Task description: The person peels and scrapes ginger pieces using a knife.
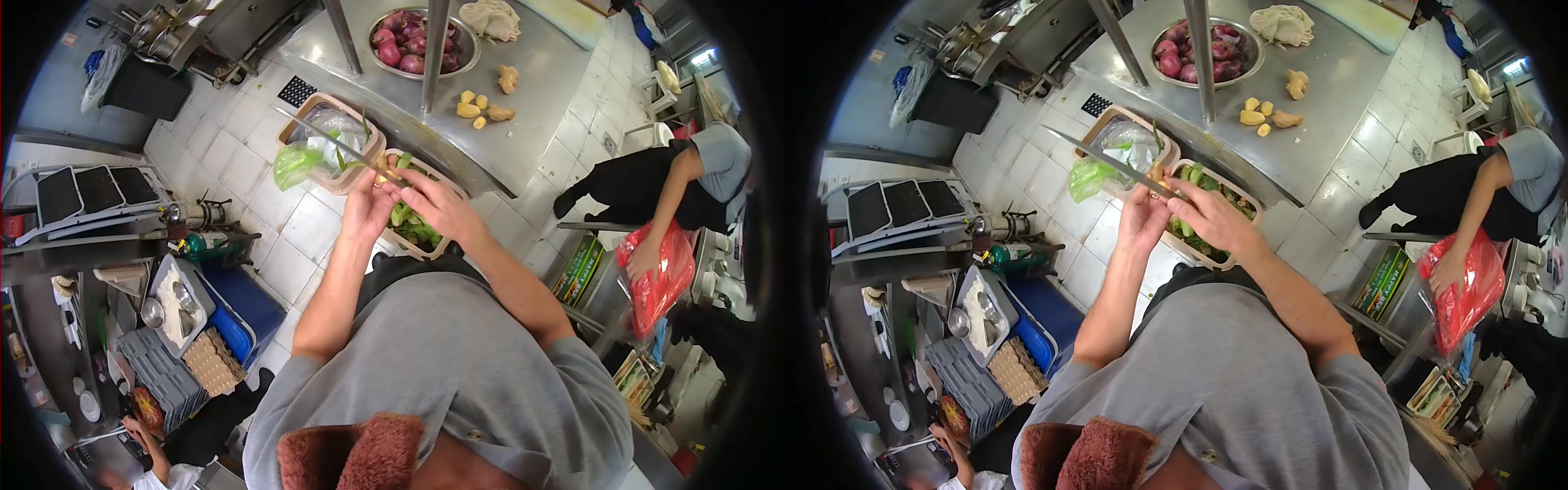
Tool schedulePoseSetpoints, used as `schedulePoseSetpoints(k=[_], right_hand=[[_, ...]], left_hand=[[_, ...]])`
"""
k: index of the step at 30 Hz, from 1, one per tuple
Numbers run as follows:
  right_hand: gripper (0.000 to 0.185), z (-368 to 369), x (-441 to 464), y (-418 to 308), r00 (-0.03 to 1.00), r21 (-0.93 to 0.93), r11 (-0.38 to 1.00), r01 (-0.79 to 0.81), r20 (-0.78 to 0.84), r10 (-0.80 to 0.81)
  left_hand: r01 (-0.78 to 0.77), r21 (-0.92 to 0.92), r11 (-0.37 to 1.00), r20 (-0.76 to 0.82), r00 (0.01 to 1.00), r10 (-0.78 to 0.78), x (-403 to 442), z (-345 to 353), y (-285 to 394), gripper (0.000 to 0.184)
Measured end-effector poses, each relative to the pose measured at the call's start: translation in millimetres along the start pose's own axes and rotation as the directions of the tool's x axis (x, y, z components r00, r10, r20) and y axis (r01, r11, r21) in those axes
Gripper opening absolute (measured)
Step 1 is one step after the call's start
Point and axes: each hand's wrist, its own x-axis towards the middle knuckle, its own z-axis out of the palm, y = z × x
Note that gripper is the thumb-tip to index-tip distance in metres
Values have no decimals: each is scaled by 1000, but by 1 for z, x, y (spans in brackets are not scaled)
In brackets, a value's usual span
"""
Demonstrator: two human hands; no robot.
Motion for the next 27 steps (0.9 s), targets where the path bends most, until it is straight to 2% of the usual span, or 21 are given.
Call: schedulePoseSetpoints(k=[1,2,3,5,6,7,9,11,14,15,17,18,20,24,26,27], right_hand=[[50,0,-1,3,1000,16,1000,-10,14,10],[51,0,-4,4,997,19,998,58,-60,-56],[51,-3,-5,2,997,15,998,57,-57,-56],[52,-9,-9,0,997,-42,997,-61,-57,59],[53,-8,-8,0,996,-24,1000,-15,-87,13],[53,-7,-9,1,997,-14,1000,-10,-74,9],[55,-6,-11,-3,998,-92,996,21,-57,-27],[58,-5,-11,-17,1000,-112,994,7,7,-6],[69,2,-10,-21,983,-84,979,184,32,-182],[69,2,-10,-24,983,-81,980,183,30,-181],[71,2,-9,-31,992,-81,994,67,115,-58],[71,3,-9,-31,992,-79,995,67,113,-58],[74,7,-9,-29,986,-113,980,166,32,-163],[75,5,-9,-35,994,-127,987,97,54,-91],[71,6,-10,-36,992,-113,987,116,60,-109],[71,6,-9,-37,992,-113,987,115,59,-109]], left_hand=[[24,-19,1000,17,1000,-24,1,1,-2,31],[27,-24,999,21,999,-27,4,2,-4,31],[30,-35,999,43,999,-28,6,3,-4,26],[21,-52,998,74,997,-17,8,1,1,26],[38,-20,999,-25,999,-38,6,11,3,24],[9,-13,1000,0,1000,-9,3,18,4,24],[-30,97,995,-52,998,35,-2,35,7,27],[-55,124,991,-14,998,57,1,28,5,32],[-89,115,989,55,995,83,0,30,2,38],[-123,141,982,39,992,119,0,30,1,38],[-188,197,962,10,982,190,-1,29,0,38],[-187,199,962,10,982,189,-2,29,-1,38],[-252,133,958,20,968,252,-3,31,-3,37],[-329,197,923,92,944,317,-4,38,-1,36],[-353,190,916,-15,932,362,-6,45,-2,35],[-352,191,917,-15,933,361,-7,45,-2,35]])
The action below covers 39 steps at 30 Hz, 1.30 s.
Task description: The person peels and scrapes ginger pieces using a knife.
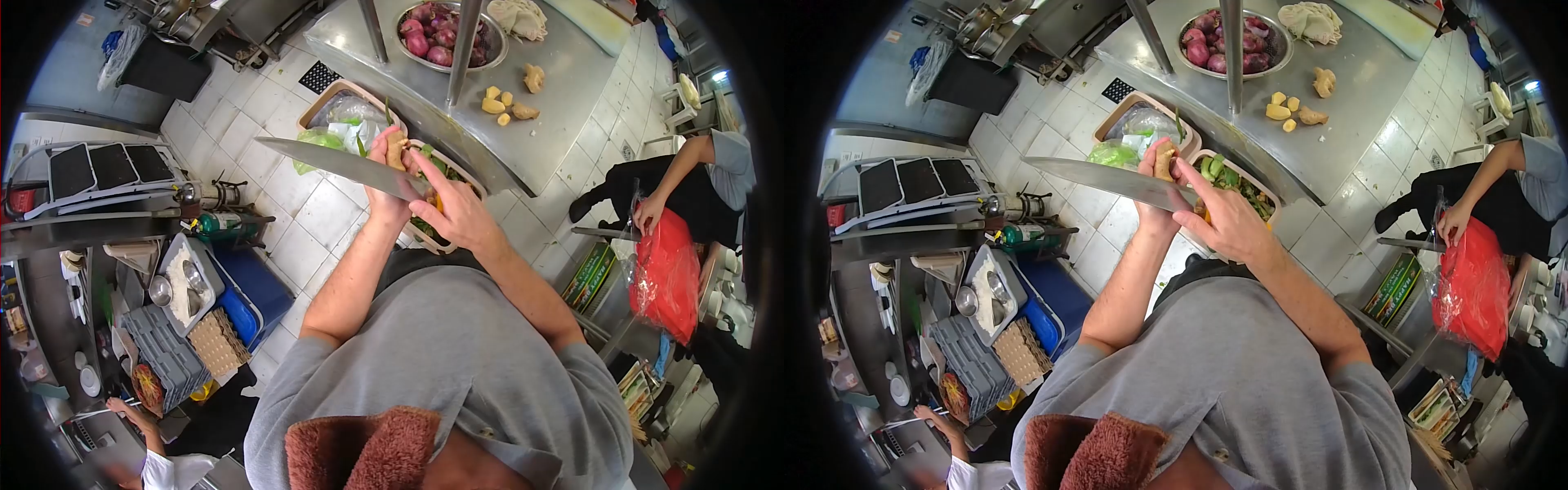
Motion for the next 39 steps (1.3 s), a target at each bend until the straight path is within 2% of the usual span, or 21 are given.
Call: schedulePoseSetpoints(k=[3,5,6,8,12,14,18,20,24,26,30,32,33,36,39], right_hand=[[66,-1,2,-1,1000,-7,1000,-5,-30,5],[62,-2,1,1,1000,-35,999,22,-11,-22],[62,-3,1,1,1000,-35,999,21,-13,-21],[62,-3,0,-3,1000,-27,999,-17,-2,17],[65,4,0,7,991,23,996,90,-100,-87],[68,2,-2,4,997,-6,1000,-16,-70,16],[70,2,3,14,995,-64,998,-8,-100,1],[69,2,3,16,994,-41,999,16,-112,-20],[65,4,5,19,991,-85,996,28,-132,-39],[59,3,6,15,991,-80,997,-9,-133,-1],[58,-2,9,14,993,-127,987,-98,-72,89],[50,6,11,24,981,-136,991,11,-190,-37],[50,7,12,26,981,-136,991,10,-190,-36],[48,12,17,33,988,-78,997,1,-156,-14],[48,20,21,45,976,21,1000,7,-216,-2]], left_hand=[[-49,86,995,32,998,46,0,-3,-4,37],[-247,416,875,20,965,263,3,-5,-9,37],[-246,416,875,22,965,261,2,-2,-7,37],[-156,225,962,-22,986,165,-4,4,-3,37],[-119,191,974,-56,990,132,-7,3,-5,37],[-57,158,986,-93,993,72,-12,6,-3,38],[-50,183,982,-108,992,71,-22,7,-16,39],[-27,117,993,-124,991,41,-23,10,-16,40],[-5,108,994,-134,991,20,-24,11,-14,41],[25,117,993,-158,987,-6,-23,10,-13,43],[50,111,993,-218,976,-25,-22,16,-16,40],[72,86,994,-244,968,-49,-20,14,-18,37],[73,86,994,-244,968,-50,-18,11,-19,37],[81,74,994,-220,973,-63,-14,1,-21,33],[114,81,990,-240,966,-92,-11,-7,-27,27]])
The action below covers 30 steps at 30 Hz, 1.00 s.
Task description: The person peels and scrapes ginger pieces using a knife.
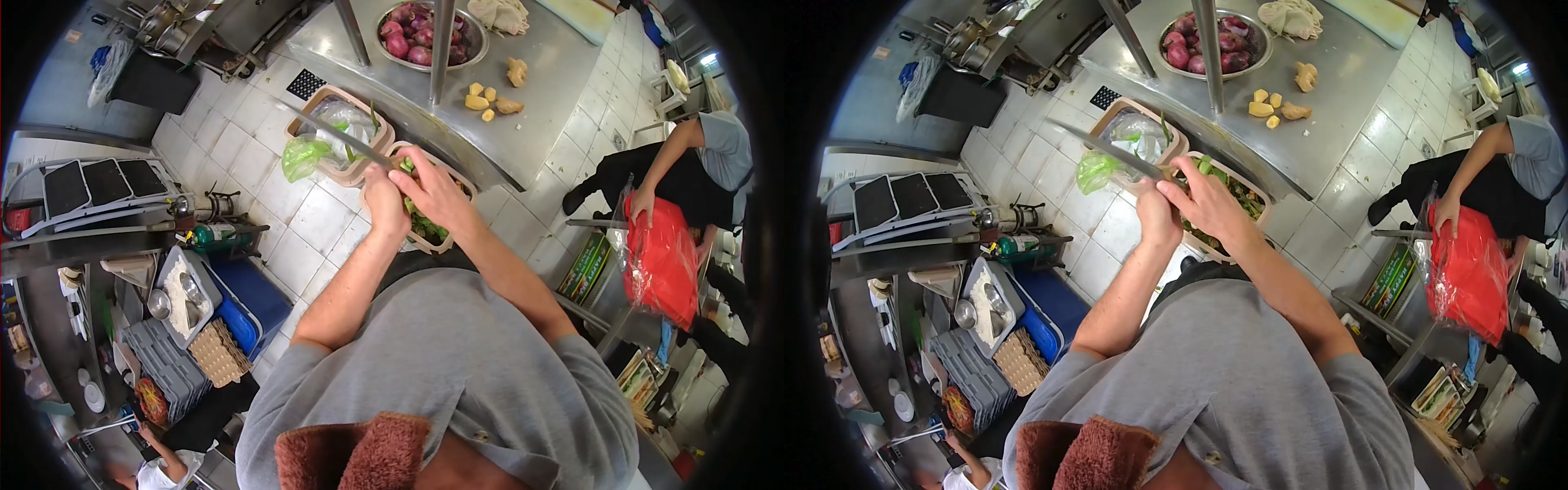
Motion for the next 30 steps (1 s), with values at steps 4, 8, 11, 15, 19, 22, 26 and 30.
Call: schedulePoseSetpoints(k=[4,8,11,15,19,22,26,30], right_hand=[[51,9,3,7,972,5,976,-216,98,215],[46,10,1,4,972,-15,978,-209,102,210],[44,14,3,10,982,27,986,-167,96,164],[42,17,10,22,957,80,962,-262,148,248],[44,-6,16,24,917,267,878,-398,131,376],[48,-19,11,14,792,295,737,-608,289,538],[49,-13,5,24,916,89,921,-379,176,360],[50,-9,-3,13,973,55,984,-171,165,160]], left_hand=[[-9,186,983,-67,998,22,6,-19,-7,25],[-86,213,973,-108,988,111,8,-21,-14,22],[-163,294,942,-36,983,181,10,-28,-18,20],[-160,431,888,-23,982,188,2,-31,-17,25],[-383,565,730,172,921,350,4,-38,-8,29],[148,27,989,95,984,-149,9,-44,19,36],[265,10,964,108,958,-265,6,-42,32,27],[104,86,991,119,986,-114,3,-31,29,16]])
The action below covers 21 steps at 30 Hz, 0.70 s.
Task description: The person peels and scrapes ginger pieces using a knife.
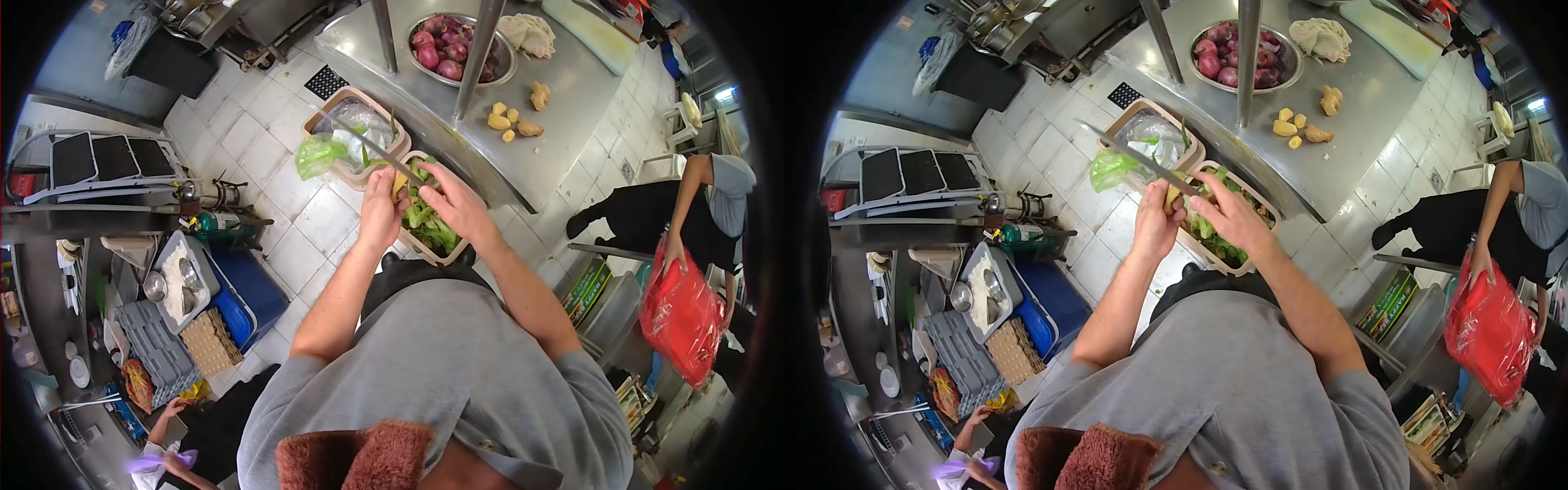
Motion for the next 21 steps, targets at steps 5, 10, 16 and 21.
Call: schedulePoseSetpoints(k=[5,10,16,21], right_hand=[[52,1,-3,-8,995,73,992,100,-8,-100],[52,-3,-9,-16,995,56,994,96,-20,-95],[51,-10,-18,-40,996,46,995,91,3,-91],[45,-6,-16,-35,997,98,993,62,-39,-59]], left_hand=[[-201,10,980,1,980,201,7,7,-9,15],[-290,96,952,23,957,289,5,11,-10,17],[-380,164,910,46,925,378,0,17,-9,18],[-412,182,893,8,909,417,-2,17,-15,16]])
